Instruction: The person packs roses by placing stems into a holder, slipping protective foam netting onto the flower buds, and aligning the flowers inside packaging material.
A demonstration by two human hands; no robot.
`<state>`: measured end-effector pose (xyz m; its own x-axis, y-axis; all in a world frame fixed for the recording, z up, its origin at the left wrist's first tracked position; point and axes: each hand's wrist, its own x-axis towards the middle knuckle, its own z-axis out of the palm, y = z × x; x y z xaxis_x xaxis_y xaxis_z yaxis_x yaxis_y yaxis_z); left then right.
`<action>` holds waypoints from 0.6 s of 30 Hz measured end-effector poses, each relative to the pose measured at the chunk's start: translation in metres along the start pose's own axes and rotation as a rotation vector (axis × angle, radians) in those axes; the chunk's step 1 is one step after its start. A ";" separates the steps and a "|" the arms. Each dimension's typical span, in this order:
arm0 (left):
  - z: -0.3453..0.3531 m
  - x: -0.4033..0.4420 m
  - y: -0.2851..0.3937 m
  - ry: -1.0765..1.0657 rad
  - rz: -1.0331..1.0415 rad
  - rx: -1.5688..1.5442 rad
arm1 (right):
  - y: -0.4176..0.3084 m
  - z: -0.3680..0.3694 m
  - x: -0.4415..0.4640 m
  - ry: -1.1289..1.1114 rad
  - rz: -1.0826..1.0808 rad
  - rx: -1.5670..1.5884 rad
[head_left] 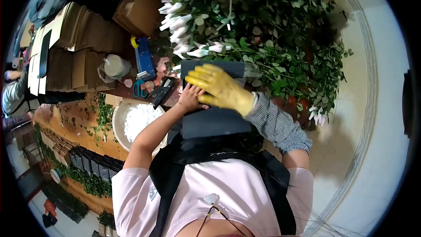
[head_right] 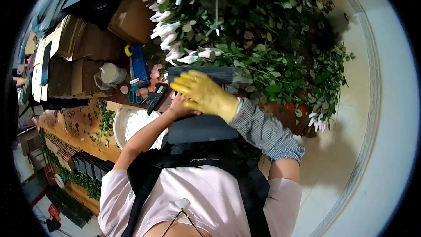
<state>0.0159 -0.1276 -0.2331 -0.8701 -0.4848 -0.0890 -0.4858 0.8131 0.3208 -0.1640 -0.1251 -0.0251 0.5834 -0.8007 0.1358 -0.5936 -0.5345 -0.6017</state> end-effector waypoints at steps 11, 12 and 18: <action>0.000 -0.002 -0.003 0.164 0.072 0.169 | 0.021 0.049 -0.078 -0.330 0.390 0.743; -0.009 -0.001 -0.003 0.158 0.084 0.071 | 0.028 0.039 -0.064 -0.278 0.393 0.726; -0.089 -0.076 -0.023 0.344 -0.202 -0.269 | 0.069 0.093 -0.051 -0.658 0.447 -0.491</action>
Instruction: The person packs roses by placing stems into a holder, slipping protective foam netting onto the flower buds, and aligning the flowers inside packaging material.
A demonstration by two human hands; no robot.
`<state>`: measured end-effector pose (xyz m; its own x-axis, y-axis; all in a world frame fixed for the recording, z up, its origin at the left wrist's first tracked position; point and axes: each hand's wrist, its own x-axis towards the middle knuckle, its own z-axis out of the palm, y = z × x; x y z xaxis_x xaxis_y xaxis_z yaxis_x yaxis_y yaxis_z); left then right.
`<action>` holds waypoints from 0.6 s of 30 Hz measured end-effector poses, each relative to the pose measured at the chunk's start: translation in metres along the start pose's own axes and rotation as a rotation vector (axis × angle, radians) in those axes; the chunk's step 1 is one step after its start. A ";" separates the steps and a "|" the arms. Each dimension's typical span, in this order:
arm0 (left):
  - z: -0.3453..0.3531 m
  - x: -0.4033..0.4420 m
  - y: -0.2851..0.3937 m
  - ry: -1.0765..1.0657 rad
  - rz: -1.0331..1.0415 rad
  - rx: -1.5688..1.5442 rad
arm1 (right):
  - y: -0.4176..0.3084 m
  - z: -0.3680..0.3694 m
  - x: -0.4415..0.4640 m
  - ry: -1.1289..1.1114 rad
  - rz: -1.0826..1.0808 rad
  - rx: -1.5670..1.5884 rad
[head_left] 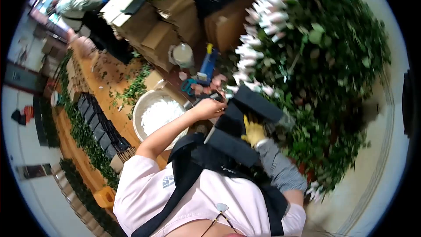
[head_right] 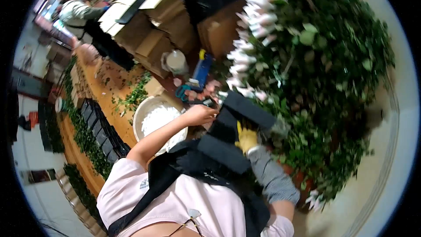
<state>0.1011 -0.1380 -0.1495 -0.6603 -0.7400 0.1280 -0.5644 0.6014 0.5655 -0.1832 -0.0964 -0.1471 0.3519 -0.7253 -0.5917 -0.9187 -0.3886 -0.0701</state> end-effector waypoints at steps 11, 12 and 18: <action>-0.243 -0.037 -0.152 0.520 -1.072 0.560 | -0.010 -0.012 -0.004 -0.087 0.031 -0.151; -0.246 -0.034 -0.159 0.466 -1.114 0.552 | -0.010 -0.006 -0.004 -0.095 0.037 -0.123; -0.256 -0.030 -0.148 0.406 -1.125 0.562 | -0.008 0.003 -0.004 -0.042 0.046 -0.115</action>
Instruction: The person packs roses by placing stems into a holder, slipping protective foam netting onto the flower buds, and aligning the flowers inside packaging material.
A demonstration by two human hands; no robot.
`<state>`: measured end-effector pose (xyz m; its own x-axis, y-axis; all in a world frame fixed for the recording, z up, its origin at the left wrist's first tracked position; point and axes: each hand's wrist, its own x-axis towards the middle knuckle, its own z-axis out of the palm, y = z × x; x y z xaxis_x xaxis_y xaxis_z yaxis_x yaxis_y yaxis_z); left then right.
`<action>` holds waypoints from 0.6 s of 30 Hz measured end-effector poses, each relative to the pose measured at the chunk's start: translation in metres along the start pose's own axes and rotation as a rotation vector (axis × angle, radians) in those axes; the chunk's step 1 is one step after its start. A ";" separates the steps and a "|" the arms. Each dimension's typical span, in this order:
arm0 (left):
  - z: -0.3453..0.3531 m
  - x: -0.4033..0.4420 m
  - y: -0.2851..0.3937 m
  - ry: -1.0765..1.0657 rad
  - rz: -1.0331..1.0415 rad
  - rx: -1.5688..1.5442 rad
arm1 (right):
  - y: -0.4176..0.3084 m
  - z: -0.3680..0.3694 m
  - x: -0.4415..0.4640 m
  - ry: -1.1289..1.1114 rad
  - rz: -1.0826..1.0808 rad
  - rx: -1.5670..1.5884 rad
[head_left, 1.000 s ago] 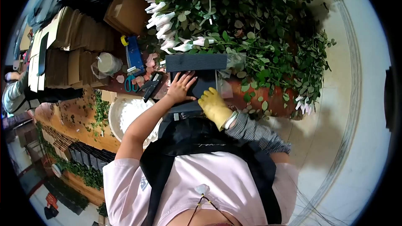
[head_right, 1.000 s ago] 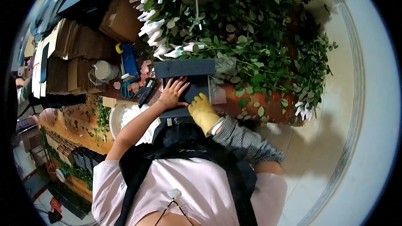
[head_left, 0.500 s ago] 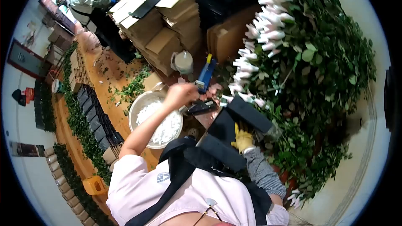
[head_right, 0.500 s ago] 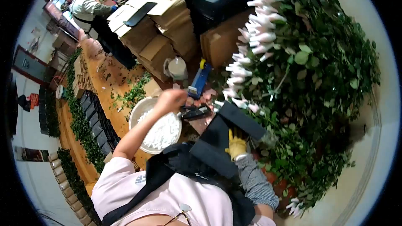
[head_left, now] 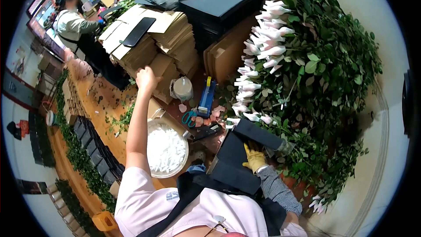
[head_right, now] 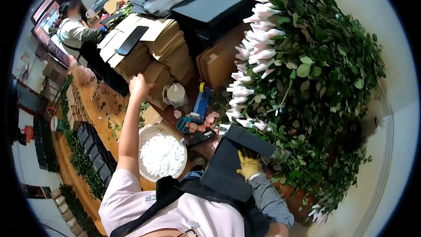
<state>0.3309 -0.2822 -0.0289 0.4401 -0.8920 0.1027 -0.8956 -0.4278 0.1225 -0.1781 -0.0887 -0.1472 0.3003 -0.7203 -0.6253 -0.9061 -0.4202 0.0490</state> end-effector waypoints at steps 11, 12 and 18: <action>-0.074 -0.191 0.013 -0.423 0.024 -1.091 | -0.002 -0.011 0.001 -0.118 0.029 0.032; -0.061 -0.204 0.020 -0.687 -0.055 -1.195 | -0.001 -0.007 0.004 -0.105 0.026 0.036; 0.139 -0.255 0.101 -1.778 -0.224 -1.199 | 0.001 0.043 0.027 -0.023 0.070 0.071</action>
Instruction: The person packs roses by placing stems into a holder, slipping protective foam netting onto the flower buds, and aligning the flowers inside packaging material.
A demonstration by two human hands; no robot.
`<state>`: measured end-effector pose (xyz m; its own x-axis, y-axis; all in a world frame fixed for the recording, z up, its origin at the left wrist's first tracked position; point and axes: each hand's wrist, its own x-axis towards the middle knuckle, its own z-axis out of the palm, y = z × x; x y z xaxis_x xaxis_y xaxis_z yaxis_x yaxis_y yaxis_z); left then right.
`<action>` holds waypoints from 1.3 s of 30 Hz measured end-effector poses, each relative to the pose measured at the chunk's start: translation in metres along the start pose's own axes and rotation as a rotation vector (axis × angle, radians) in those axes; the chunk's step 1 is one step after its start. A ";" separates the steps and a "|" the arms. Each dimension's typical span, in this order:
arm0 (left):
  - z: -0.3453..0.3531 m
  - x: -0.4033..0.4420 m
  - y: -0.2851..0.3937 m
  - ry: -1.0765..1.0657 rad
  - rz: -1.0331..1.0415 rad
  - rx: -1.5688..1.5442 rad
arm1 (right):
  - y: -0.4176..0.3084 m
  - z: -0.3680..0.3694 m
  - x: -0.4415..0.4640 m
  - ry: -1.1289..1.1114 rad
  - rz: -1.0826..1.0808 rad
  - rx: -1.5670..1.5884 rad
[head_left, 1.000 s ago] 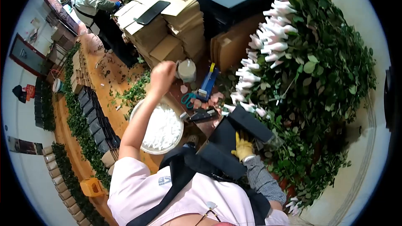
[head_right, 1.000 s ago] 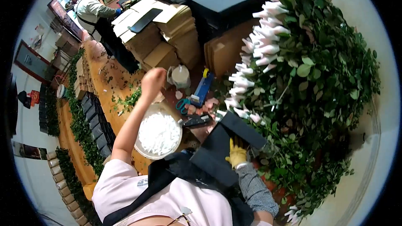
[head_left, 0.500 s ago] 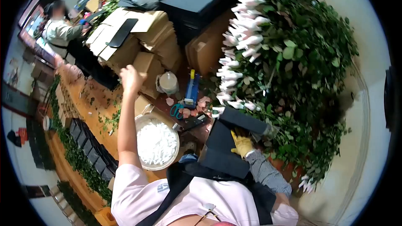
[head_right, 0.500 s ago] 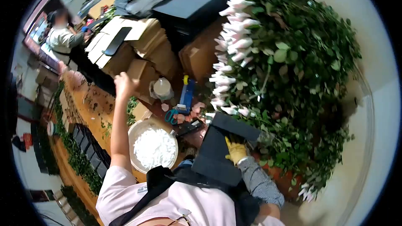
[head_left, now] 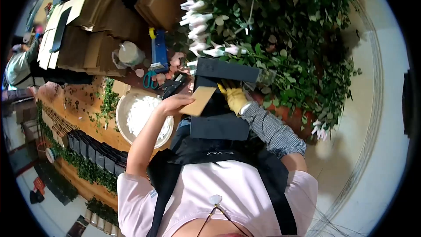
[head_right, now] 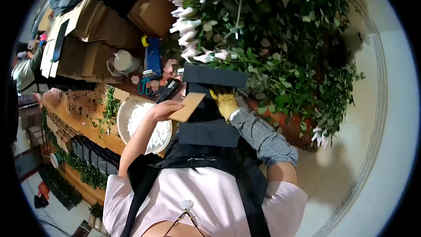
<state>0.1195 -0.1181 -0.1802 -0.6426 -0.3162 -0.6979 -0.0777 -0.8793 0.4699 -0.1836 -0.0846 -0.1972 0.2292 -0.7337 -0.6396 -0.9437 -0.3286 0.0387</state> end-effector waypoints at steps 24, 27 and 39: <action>0.330 -0.205 0.186 -0.411 1.226 1.304 | 0.020 -0.044 -0.033 0.388 -0.360 0.849; 0.331 -0.233 0.188 -0.571 1.145 1.173 | 0.012 -0.059 -0.076 0.400 -0.323 0.848; 0.253 -0.236 0.162 -0.589 1.029 1.180 | -0.005 -0.050 -0.169 0.745 0.078 0.808</action>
<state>0.0655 -0.0953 0.1972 -0.9446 -0.1433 0.2951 0.2135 0.4145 0.8846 -0.2058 0.0112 -0.0506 -0.0080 -0.9997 -0.0230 -0.7774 0.0207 -0.6287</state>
